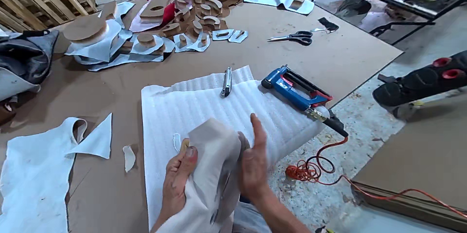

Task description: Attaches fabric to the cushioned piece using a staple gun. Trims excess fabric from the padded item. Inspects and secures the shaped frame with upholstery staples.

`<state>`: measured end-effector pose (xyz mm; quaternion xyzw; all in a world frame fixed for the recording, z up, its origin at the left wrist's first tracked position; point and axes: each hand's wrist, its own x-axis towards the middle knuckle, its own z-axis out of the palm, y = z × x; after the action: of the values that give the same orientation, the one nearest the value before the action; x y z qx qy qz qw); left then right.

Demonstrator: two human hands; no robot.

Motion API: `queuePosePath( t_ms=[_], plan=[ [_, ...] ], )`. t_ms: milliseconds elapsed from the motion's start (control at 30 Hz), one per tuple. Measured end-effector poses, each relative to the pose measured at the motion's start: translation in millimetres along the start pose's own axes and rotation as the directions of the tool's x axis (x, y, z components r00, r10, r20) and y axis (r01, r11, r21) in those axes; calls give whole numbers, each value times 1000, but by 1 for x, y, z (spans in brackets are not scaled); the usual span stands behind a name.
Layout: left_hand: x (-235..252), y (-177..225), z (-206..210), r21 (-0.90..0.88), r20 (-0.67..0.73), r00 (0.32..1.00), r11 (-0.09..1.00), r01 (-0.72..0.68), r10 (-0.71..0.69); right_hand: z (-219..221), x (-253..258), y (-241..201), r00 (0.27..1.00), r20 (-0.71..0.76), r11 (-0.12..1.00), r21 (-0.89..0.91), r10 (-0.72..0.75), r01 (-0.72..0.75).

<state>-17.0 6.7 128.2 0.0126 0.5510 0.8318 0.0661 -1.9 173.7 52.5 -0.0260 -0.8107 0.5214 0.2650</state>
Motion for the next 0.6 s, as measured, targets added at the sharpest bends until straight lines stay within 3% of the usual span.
queuePosePath(
  t_ms=[100, 367, 600],
  plan=[
    [-4, -3, 6, 28, 37, 999, 1000, 11, -12, 19, -11, -21, 999, 36, 987, -162, 8, -2],
    [-18, 3, 11, 32, 54, 998, 999, -37, 35, 13, -12, -66, 998, 56, 999, 10, -31, 30],
    [-26, 0, -5, -3, 52, 998, 1000, -18, 18, 17, -8, -96, 973, 116, 970, -120, -198, 212]
  ],
)
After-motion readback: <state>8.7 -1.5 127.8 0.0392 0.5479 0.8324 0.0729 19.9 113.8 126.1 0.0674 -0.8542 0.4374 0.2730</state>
